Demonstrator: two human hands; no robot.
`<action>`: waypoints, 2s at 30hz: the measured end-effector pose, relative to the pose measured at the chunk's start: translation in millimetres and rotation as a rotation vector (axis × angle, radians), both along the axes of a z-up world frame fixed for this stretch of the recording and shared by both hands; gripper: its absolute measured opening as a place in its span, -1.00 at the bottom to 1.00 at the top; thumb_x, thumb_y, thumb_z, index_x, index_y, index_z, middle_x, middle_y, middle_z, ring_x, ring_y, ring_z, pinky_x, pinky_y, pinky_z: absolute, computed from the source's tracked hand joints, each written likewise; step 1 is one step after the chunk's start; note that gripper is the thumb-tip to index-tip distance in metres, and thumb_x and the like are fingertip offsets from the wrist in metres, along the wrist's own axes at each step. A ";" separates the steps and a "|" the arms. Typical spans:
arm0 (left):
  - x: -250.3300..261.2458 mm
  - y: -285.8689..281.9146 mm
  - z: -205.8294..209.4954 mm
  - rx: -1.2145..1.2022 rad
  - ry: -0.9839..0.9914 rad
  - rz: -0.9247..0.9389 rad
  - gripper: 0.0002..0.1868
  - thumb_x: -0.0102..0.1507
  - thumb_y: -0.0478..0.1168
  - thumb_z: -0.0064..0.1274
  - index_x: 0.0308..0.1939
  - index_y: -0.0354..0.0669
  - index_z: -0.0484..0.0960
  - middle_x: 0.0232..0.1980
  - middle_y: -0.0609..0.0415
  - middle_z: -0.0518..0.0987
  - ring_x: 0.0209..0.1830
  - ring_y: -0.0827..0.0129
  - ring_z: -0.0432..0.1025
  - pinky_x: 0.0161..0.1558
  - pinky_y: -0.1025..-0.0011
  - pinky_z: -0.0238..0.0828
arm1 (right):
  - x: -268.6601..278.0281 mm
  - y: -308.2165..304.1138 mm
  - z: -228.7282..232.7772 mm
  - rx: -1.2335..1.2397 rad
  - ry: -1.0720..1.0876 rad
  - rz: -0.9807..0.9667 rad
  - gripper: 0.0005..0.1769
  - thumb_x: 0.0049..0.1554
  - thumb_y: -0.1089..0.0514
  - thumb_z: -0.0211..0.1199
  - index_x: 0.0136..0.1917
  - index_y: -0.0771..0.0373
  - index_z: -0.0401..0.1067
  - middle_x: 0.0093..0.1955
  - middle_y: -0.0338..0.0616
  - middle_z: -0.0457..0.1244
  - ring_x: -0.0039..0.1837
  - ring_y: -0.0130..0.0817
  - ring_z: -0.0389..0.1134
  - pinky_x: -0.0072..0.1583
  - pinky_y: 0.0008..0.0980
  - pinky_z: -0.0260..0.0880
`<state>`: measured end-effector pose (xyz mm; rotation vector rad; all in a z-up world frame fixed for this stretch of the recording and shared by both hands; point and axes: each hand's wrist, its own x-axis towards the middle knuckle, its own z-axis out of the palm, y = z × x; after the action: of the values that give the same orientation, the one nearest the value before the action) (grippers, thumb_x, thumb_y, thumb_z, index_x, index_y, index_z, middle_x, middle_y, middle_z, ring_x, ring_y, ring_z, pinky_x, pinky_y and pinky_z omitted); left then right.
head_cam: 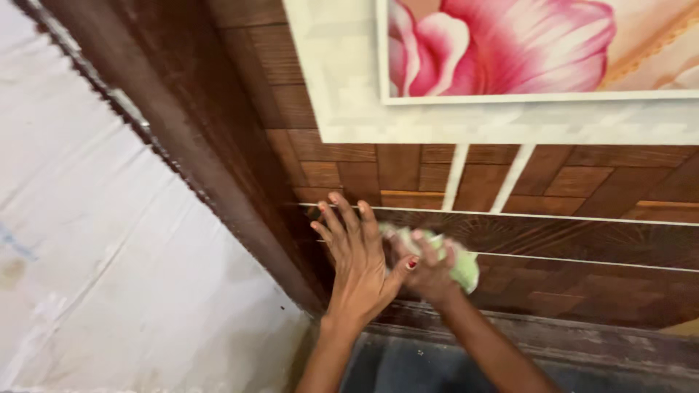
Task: The person wipes a floral-patterned wall panel and adjacent wood-patterned tiles using a green cloth. They dip the cloth into a bucket of water on a blue chair, wring it out, and continue wiping the wall surface.
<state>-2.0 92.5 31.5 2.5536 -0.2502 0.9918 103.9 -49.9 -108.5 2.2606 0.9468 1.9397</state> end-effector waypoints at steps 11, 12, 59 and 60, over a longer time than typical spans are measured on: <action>51.8 -18.7 -86.7 -0.001 -0.087 0.138 0.10 0.41 0.33 -0.10 0.66 -0.10 -0.46 0.61 -0.50 -0.63 0.61 -0.53 -0.69 0.43 -0.57 -0.76 | -13.5 -90.2 -155.3 -0.637 0.410 0.146 -0.31 0.24 -0.07 0.05 0.62 0.00 0.18 0.61 -0.26 0.06 0.64 -0.28 -0.06 0.38 0.00 0.14; 52.0 -20.9 -92.9 -0.021 -0.081 0.139 0.09 0.44 0.33 -0.12 0.66 -0.10 -0.49 0.60 -0.52 -0.65 0.62 -0.53 -0.69 0.45 -0.57 -0.74 | -14.5 -105.1 -152.0 -0.636 0.403 0.152 -0.30 0.26 -0.07 0.08 0.64 0.02 0.17 0.60 -0.23 0.07 0.64 -0.29 -0.06 0.40 -0.02 0.17; 23.6 -183.3 -366.9 0.373 0.612 -0.054 -0.69 0.23 -0.29 -0.03 0.05 -0.18 0.61 0.37 -0.20 0.44 0.22 0.00 0.46 0.02 0.20 0.55 | -106.7 -208.7 -144.0 -0.068 1.008 0.115 -0.28 -0.22 0.02 0.36 0.25 0.16 0.45 0.38 0.04 0.21 0.43 0.20 0.18 0.32 0.46 0.07; 26.1 -185.7 -367.2 0.389 0.615 -0.039 -0.76 0.23 -0.26 -0.02 -0.09 -0.14 0.68 0.31 -0.23 0.50 0.14 0.01 0.53 -0.03 0.21 0.58 | -106.7 -215.0 -138.3 -0.069 0.991 0.101 -0.27 -0.24 0.01 0.38 0.25 0.10 0.46 0.37 0.03 0.21 0.43 0.22 0.16 0.31 0.51 0.02</action>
<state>24.1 -93.2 -335.7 3.0379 -0.3359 0.1101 -2.8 -264.9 -246.7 3.1692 1.1267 0.6634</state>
